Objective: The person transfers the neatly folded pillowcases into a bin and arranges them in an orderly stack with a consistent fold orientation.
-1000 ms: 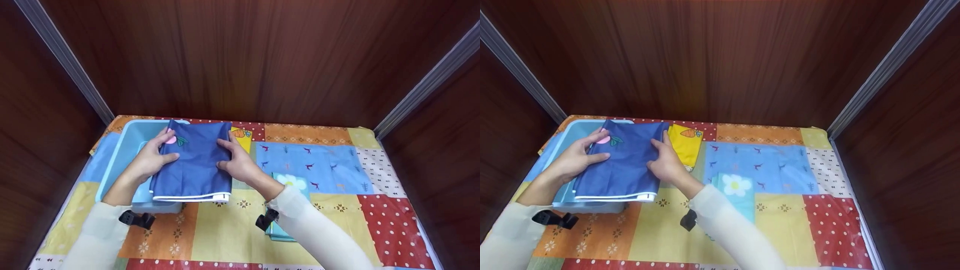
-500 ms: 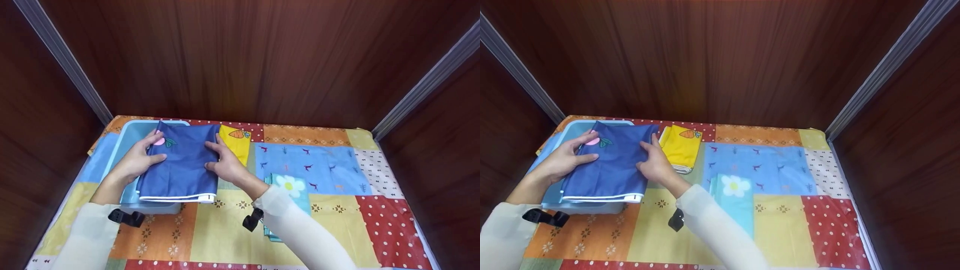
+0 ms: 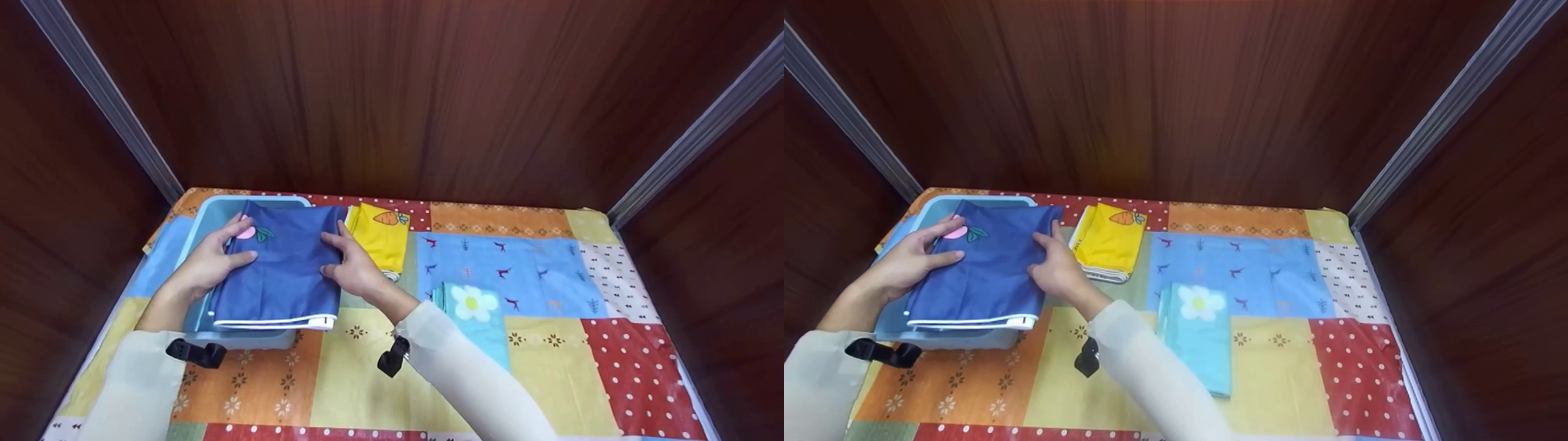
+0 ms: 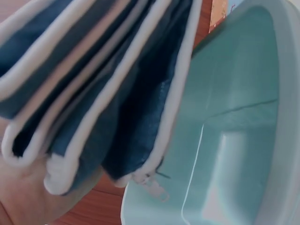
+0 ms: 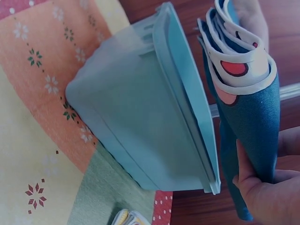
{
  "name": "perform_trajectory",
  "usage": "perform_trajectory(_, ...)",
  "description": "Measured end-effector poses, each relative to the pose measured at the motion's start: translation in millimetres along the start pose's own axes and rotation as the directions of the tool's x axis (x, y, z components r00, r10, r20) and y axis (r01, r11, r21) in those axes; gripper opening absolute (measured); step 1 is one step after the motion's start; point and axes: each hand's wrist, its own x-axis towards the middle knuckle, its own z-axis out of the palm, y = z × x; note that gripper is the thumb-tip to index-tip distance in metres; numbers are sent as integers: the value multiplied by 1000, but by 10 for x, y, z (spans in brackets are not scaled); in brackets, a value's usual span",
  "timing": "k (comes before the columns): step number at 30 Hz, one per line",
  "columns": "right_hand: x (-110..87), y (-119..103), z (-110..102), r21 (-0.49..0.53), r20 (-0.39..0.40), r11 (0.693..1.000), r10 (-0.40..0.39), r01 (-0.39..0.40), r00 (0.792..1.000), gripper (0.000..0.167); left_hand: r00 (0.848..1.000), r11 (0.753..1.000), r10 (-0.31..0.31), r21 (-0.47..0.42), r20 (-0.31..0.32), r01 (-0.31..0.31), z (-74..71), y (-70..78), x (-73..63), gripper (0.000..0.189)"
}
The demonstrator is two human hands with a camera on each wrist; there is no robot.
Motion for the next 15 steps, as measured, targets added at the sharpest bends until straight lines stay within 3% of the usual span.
perform_trajectory(15,75,30,133,1,17,999,-37,37,999,59,1000,999,-25,25,6,25,-94,-89,-5,66)
